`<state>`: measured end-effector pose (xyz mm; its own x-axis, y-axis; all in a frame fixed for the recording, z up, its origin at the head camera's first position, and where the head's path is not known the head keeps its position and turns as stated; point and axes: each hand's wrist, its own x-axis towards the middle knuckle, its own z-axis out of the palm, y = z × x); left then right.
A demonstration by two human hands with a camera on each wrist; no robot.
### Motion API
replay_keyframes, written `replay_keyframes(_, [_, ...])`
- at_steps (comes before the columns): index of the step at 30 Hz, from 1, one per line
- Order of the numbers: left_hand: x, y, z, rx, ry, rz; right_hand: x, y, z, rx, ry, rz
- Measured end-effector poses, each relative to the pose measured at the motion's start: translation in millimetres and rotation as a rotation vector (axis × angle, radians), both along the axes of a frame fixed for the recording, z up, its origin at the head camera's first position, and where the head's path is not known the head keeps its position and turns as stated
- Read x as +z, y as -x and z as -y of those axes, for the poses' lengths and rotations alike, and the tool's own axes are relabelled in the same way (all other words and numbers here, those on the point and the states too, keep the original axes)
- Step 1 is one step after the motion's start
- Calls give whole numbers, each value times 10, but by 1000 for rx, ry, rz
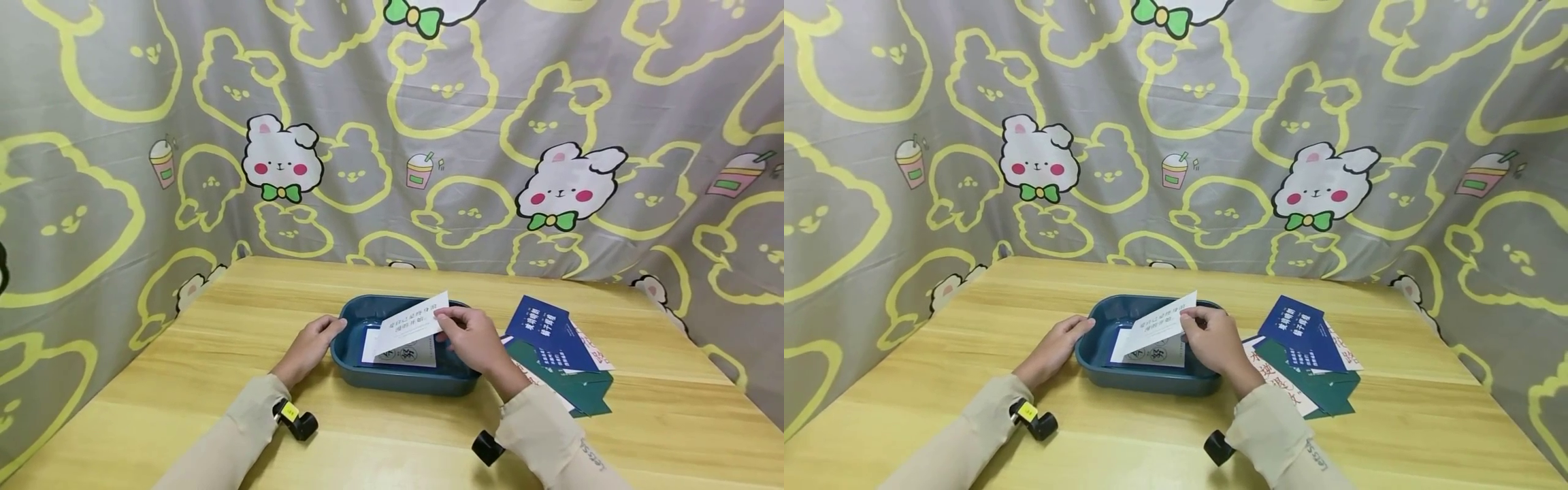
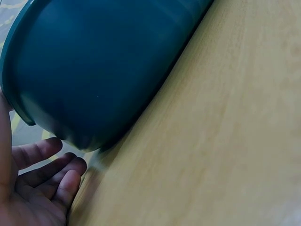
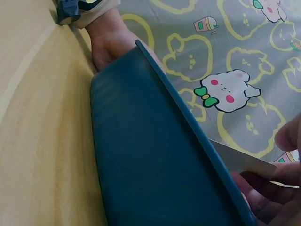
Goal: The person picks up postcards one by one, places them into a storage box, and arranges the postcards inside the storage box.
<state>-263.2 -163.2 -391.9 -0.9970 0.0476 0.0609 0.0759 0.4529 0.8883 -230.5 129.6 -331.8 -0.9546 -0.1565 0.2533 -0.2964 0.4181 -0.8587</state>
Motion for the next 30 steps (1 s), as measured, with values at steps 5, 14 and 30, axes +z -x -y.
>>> replay_keyframes(5, [-31,1,13,6,1,3,-89,22,45,57,-105,-8])
replay_keyframes(14, [-8,16,19,-14,6,-2,-138,3,86,61,-349,-48])
replay_keyframes(30, [-4,36,6,-20,-10,6,-140,-37,178,7,-633,11])
